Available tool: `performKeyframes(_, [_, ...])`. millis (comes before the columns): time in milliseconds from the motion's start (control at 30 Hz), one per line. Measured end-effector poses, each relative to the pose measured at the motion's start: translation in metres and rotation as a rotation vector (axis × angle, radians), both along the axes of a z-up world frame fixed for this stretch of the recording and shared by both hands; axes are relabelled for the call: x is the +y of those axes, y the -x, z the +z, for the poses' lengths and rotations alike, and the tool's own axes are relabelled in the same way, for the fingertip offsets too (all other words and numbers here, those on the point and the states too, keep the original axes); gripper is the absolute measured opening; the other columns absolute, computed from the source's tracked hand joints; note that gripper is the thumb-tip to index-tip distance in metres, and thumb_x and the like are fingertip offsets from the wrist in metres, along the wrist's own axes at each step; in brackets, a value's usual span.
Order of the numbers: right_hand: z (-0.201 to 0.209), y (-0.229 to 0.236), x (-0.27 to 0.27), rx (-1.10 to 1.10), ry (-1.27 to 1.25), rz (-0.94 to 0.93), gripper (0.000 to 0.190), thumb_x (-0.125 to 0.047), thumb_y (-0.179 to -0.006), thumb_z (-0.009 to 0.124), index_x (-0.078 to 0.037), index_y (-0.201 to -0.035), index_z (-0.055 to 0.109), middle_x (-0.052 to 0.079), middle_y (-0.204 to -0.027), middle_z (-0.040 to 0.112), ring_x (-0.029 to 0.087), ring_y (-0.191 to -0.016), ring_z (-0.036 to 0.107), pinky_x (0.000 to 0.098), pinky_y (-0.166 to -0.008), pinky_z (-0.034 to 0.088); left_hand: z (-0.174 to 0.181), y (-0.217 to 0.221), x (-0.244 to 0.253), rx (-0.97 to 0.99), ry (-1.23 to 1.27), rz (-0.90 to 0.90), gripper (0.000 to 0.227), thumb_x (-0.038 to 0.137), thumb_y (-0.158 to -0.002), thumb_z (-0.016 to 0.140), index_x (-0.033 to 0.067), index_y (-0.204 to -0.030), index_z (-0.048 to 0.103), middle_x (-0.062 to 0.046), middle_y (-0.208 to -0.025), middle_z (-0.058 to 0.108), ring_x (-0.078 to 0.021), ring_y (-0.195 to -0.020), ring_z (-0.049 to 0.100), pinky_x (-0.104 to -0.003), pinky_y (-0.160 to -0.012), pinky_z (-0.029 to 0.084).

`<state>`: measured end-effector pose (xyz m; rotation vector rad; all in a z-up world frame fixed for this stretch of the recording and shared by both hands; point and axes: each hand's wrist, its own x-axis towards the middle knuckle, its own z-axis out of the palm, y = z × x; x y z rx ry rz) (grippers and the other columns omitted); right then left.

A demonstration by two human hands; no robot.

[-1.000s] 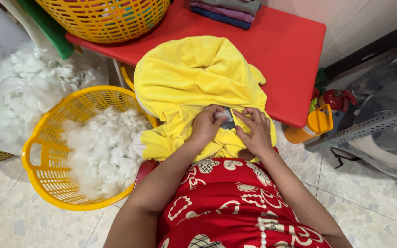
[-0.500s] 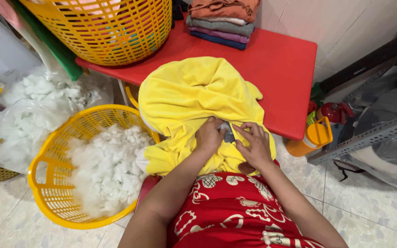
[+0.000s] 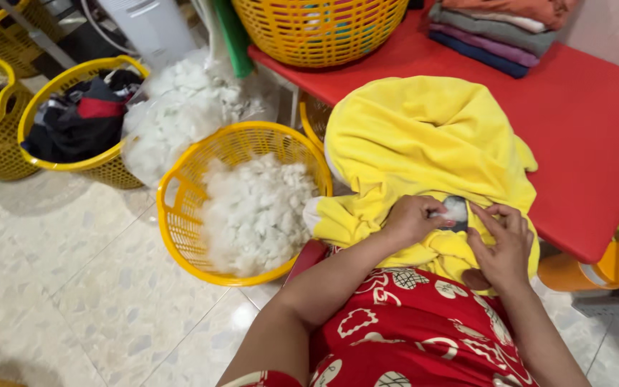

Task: The person repeatedly takes handfuls of white cotton-like filling from a yellow basket and pushes it into the opening of a yellow fabric cushion cover resting on a red table. The person uses both hands to pack the filling into the cover throughout the clip.

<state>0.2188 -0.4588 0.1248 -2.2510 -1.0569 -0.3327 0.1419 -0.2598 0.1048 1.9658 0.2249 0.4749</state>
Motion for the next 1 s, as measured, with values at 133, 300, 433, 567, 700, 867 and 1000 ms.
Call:
performKeyframes(133, [0.001, 0.0, 0.001, -0.012, 0.011, -0.008, 0.051, -0.023, -0.083, 0.075, -0.023, -0.134, 0.072, 0.003, -0.124, 0.057, 0.024, -0.106, 0.053, 0.0425, -0.103, 0.037, 0.001, 0.007, 0.001, -0.035, 0.075, -0.012, 0.033, 0.029, -0.076, 0.089, 0.0044, -0.096, 0.077, -0.01, -0.078, 0.074, -0.0174, -0.063, 0.065, -0.032, -0.062, 0.054])
performKeyframes(300, [0.001, -0.005, 0.005, 0.015, -0.06, 0.041, 0.051, -0.021, -0.083, 0.075, -0.021, -0.134, 0.07, 0.006, -0.125, 0.058, 0.024, -0.113, 0.057, 0.0426, -0.098, 0.043, -0.012, 0.013, 0.003, -0.032, 0.249, -0.112, 0.02, 0.019, -0.088, 0.082, 0.0047, -0.102, 0.076, -0.007, -0.084, 0.075, -0.01, -0.07, 0.067, -0.025, -0.063, 0.054])
performKeyframes(433, [0.008, 0.002, 0.004, 0.011, 0.023, -0.019, 0.051, -0.022, -0.083, 0.074, -0.021, -0.134, 0.07, 0.005, -0.123, 0.058, 0.025, -0.117, 0.054, 0.0415, -0.099, 0.038, -0.016, 0.01, 0.012, -0.039, 0.595, -0.13, 0.015, 0.013, -0.094, 0.072, 0.0032, -0.106, 0.074, -0.003, -0.09, 0.078, -0.0074, -0.073, 0.07, -0.021, -0.068, 0.058])
performKeyframes(567, [0.014, 0.008, 0.007, 0.072, 0.042, -0.043, 0.05, -0.025, -0.085, 0.071, -0.023, -0.135, 0.069, 0.001, -0.124, 0.057, 0.022, -0.119, 0.052, 0.0384, -0.1, 0.035, -0.012, 0.008, 0.018, -0.052, 0.691, -0.026, 0.015, 0.009, -0.094, 0.072, 0.0014, -0.107, 0.072, -0.003, -0.089, 0.075, -0.0082, -0.073, 0.069, -0.022, -0.064, 0.053])
performKeyframes(700, [0.02, 0.01, 0.007, 0.07, 0.052, -0.043, 0.05, -0.025, -0.085, 0.072, -0.022, -0.135, 0.069, 0.002, -0.123, 0.056, 0.022, -0.119, 0.051, 0.0393, -0.099, 0.035, 0.01, 0.01, 0.01, 0.067, 0.368, 0.052, 0.022, 0.012, -0.094, 0.07, 0.0047, -0.114, 0.072, -0.009, -0.087, 0.076, -0.0117, -0.069, 0.069, -0.025, -0.063, 0.054])
performKeyframes(867, [0.025, 0.01, 0.013, 0.081, 0.074, -0.049, 0.052, -0.026, -0.083, 0.073, -0.022, -0.135, 0.069, 0.002, -0.122, 0.055, 0.023, -0.118, 0.051, 0.0396, -0.098, 0.035, 0.045, 0.0, -0.005, 0.0, -0.138, 0.117, 0.034, 0.026, -0.083, 0.079, 0.0044, -0.109, 0.074, -0.015, -0.097, 0.073, -0.0283, -0.074, 0.07, -0.039, -0.067, 0.056])
performKeyframes(1000, [0.028, 0.01, 0.015, 0.077, 0.102, -0.066, 0.051, -0.027, -0.083, 0.074, -0.023, -0.134, 0.069, 0.002, -0.121, 0.055, 0.022, -0.117, 0.051, 0.0397, -0.095, 0.035, 0.049, -0.019, -0.014, 0.125, -0.328, 0.102, 0.033, 0.033, -0.082, 0.08, 0.0065, -0.101, 0.076, -0.014, -0.099, 0.071, -0.0355, -0.088, 0.07, -0.048, -0.075, 0.053])
